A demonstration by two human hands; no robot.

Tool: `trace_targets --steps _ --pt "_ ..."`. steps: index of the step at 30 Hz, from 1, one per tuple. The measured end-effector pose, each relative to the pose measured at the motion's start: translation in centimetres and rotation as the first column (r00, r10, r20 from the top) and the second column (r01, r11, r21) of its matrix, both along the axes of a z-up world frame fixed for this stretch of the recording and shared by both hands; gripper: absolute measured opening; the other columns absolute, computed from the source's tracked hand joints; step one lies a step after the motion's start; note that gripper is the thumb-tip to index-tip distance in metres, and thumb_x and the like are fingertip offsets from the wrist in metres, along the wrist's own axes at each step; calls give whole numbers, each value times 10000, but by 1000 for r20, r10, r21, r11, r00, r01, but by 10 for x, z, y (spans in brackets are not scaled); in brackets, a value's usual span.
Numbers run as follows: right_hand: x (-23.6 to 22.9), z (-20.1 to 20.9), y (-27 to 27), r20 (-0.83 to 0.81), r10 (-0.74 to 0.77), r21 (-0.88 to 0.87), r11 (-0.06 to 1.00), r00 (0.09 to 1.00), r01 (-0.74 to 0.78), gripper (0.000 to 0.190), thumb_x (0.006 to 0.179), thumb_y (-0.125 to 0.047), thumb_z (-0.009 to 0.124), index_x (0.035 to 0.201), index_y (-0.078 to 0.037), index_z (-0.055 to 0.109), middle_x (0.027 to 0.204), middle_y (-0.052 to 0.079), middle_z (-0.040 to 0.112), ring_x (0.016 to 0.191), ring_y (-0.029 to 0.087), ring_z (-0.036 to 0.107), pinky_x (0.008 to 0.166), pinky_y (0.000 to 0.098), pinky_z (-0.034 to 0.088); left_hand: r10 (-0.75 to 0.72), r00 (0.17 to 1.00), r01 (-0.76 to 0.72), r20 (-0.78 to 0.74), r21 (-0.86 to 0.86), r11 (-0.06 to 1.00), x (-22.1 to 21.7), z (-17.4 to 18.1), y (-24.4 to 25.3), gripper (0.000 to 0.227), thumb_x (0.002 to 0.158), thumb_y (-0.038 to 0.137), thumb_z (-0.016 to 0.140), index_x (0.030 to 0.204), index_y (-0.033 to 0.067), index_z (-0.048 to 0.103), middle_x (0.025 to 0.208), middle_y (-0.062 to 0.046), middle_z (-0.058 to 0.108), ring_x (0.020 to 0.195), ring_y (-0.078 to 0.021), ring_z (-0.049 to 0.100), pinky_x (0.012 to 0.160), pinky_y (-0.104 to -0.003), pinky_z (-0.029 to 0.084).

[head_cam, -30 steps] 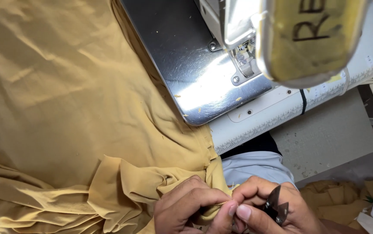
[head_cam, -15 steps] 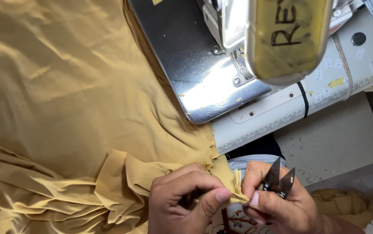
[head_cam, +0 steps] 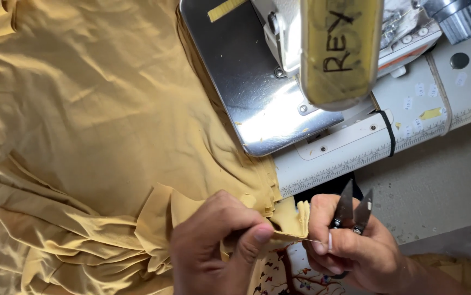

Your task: Trimming loose threads and excess fabric from a yellow garment using thread snips at a sewing station.

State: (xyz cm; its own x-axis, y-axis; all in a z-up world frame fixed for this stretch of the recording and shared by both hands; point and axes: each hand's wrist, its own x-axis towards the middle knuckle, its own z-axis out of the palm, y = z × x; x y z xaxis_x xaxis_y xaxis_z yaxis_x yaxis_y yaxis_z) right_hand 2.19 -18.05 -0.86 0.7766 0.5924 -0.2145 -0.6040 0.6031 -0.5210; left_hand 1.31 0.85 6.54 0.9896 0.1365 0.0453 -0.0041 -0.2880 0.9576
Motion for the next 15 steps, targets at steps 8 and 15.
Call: trace_targets --steps 8,15 --pt "7 9 2 37 20 -16 1000 999 -19 160 875 -68 588 768 43 546 492 86 404 389 138 345 355 278 279 -89 995 93 -38 135 986 -1 2 7 358 982 408 550 762 142 645 692 41 581 634 -97 512 546 -236 374" --pt "0 3 5 -217 127 169 981 968 -90 132 866 -12 604 776 28 516 493 70 354 400 132 294 354 279 243 -47 999 45 15 105 993 -4 6 7 314 966 355 590 749 136 647 672 44 577 633 -101 500 573 -240 388"
